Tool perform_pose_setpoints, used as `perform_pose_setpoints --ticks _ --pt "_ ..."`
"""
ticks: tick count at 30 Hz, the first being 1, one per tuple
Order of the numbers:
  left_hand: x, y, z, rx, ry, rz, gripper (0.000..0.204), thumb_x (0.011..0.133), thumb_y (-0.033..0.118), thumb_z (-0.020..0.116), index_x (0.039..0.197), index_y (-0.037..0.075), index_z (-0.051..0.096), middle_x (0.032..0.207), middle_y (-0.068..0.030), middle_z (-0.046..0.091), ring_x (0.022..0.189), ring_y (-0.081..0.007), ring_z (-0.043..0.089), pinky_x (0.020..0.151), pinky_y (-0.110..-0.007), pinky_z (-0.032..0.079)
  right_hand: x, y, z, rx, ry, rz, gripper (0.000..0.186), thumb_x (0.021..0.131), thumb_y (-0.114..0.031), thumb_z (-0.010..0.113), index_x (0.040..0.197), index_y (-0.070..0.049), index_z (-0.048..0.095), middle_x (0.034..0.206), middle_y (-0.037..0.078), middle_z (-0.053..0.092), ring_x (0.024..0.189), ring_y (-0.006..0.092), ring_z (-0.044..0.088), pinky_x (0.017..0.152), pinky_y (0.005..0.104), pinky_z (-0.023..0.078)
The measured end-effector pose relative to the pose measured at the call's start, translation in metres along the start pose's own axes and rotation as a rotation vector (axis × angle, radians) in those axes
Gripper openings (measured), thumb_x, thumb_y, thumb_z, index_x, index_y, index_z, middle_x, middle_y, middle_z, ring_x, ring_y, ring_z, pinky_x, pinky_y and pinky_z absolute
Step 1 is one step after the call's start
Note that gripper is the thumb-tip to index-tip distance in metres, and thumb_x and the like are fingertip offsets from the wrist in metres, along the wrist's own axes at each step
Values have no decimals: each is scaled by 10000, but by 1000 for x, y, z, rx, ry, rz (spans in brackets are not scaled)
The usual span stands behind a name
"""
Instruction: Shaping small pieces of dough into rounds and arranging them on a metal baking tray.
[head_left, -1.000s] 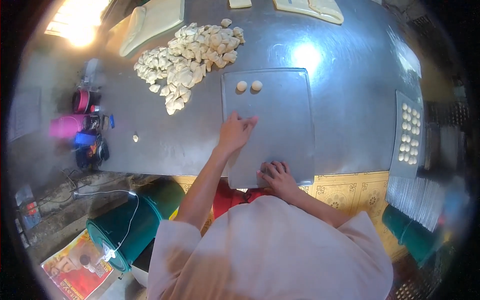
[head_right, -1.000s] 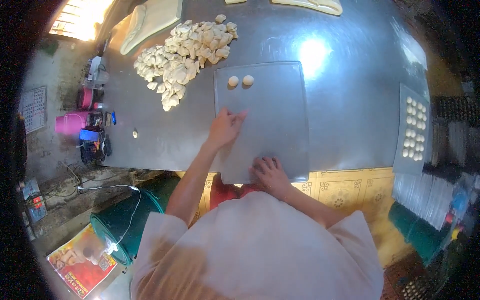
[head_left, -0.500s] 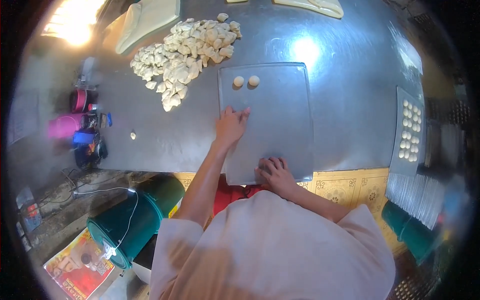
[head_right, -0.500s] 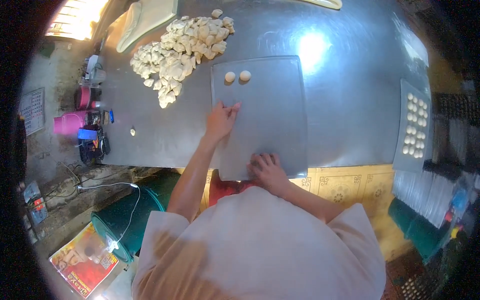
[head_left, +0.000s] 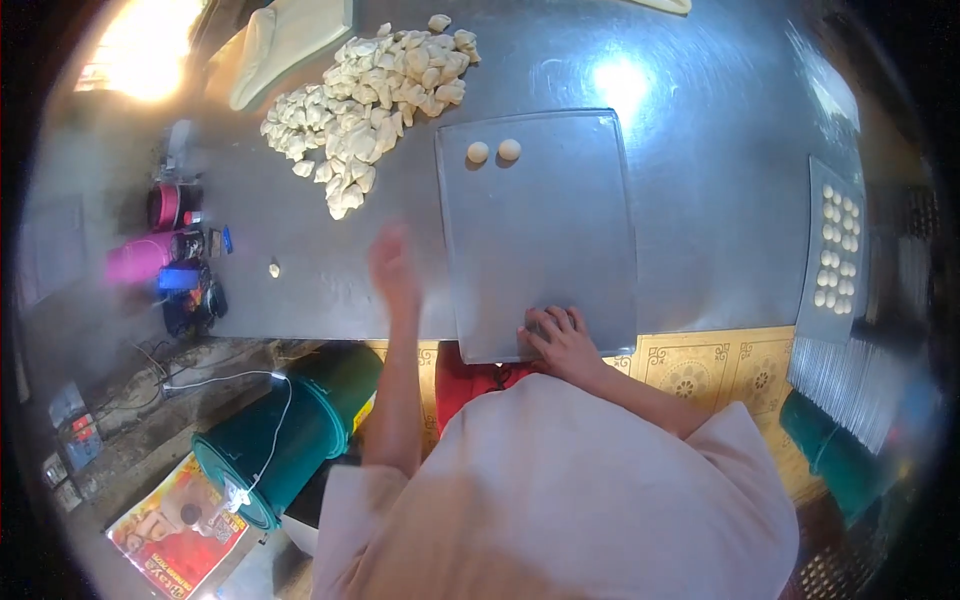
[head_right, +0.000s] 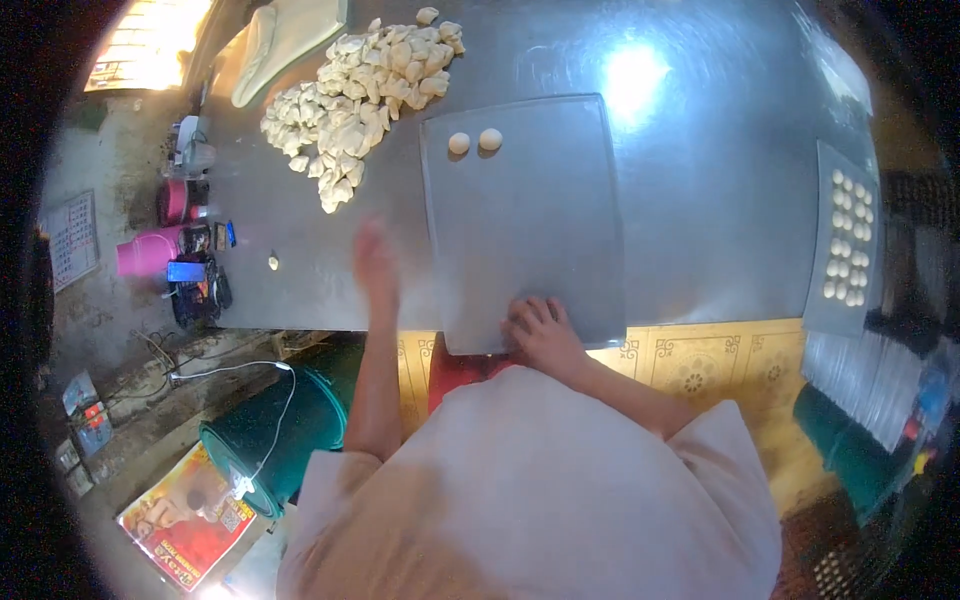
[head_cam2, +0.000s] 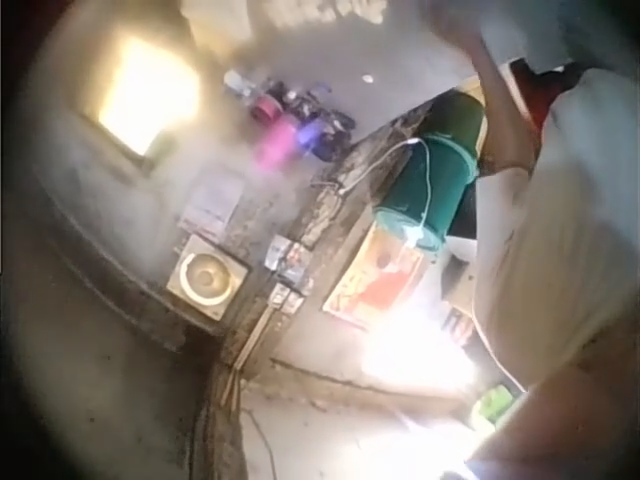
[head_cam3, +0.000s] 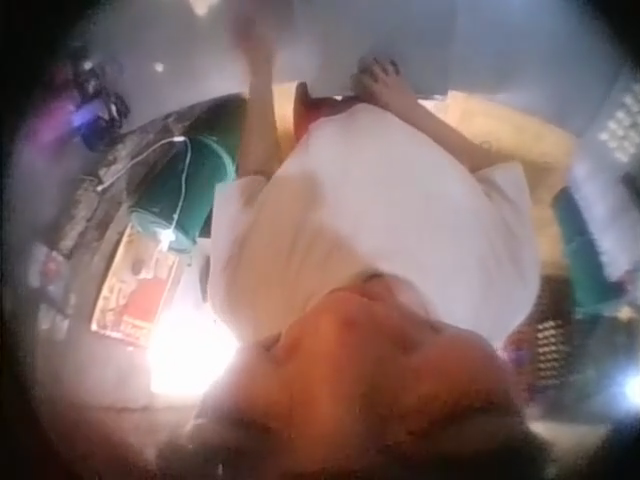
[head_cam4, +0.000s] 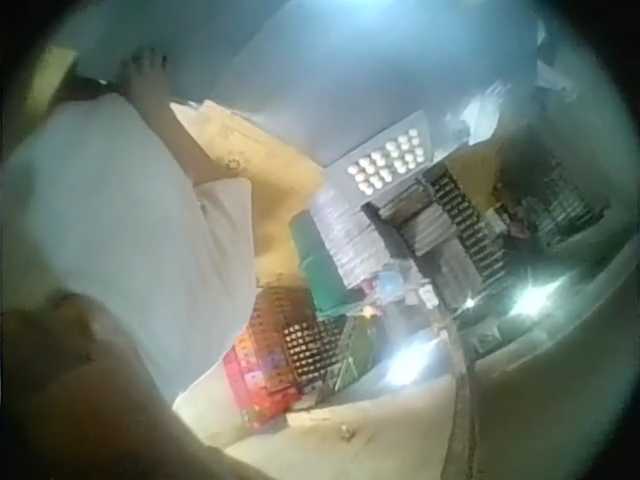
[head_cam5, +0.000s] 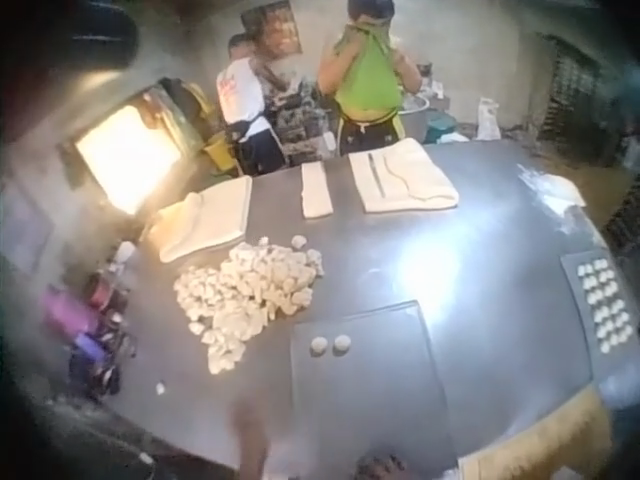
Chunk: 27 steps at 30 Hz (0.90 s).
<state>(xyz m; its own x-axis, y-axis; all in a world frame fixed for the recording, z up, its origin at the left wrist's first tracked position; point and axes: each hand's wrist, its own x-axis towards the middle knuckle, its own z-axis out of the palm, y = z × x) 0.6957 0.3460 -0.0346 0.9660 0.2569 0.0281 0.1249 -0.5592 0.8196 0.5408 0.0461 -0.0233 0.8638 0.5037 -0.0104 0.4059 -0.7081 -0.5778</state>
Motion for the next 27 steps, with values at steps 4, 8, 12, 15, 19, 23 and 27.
perform_pose_setpoints --ticks 4,8,12,15,19,23,27 --pt "-25 -72 -82 3 1003 -501 477 1055 370 516 1290 -20 658 1277 -227 675 1110 -362 659 984 -503 532 2 -1 -4 -5 -50 18 569 853 -332 756 1363 -127 611 1441 146 487 1369 366 431 1132 601 315" --pt "-49 -108 -110 -737 699 -1161 715 1024 660 444 1407 83 623 1389 -153 625 1225 -344 602 1024 -520 492 8 5 -18 54 51 18 442 878 -336 755 1260 -132 665 1377 134 535 1306 354 473 1096 586 333" --pt "-66 -71 -91 -712 656 -1036 710 1054 621 420 1459 56 568 1486 -139 554 1368 -308 508 1122 -490 431 32 25 -44 101 241 112 334 903 -345 741 1165 -140 706 1231 99 619 1207 337 536 1046 547 359" --pt "-63 -5 -66 -498 662 -826 579 1073 494 522 1454 61 570 1430 -129 583 1334 -298 531 1096 -470 462 73 47 -66 100 311 242 338 904 -345 745 1171 -141 708 1158 87 653 1159 316 563 1005 515 378" --pt "-12 69 -1 -180 273 -221 468 981 257 689 1386 36 613 1348 -123 622 1184 -243 591 998 -402 504 156 80 -83 31 466 286 414 877 -343 776 1224 -132 693 1167 103 664 1140 305 577 964 485 398" --pt "65 89 85 134 -62 292 480 894 194 791 1338 81 647 1168 -94 661 1062 -249 630 905 -376 527 226 110 -82 -108 568 275 453 849 -362 801 1219 -122 700 1122 78 676 1113 298 590 948 475 417" --pt "104 81 121 362 -219 458 433 887 258 796 1269 85 690 1144 -117 671 1017 -308 644 927 -412 499 249 125 -74 -172 403 322 387 813 -298 819 1150 -128 732 1086 61 694 1091 293 599 928 477 430"
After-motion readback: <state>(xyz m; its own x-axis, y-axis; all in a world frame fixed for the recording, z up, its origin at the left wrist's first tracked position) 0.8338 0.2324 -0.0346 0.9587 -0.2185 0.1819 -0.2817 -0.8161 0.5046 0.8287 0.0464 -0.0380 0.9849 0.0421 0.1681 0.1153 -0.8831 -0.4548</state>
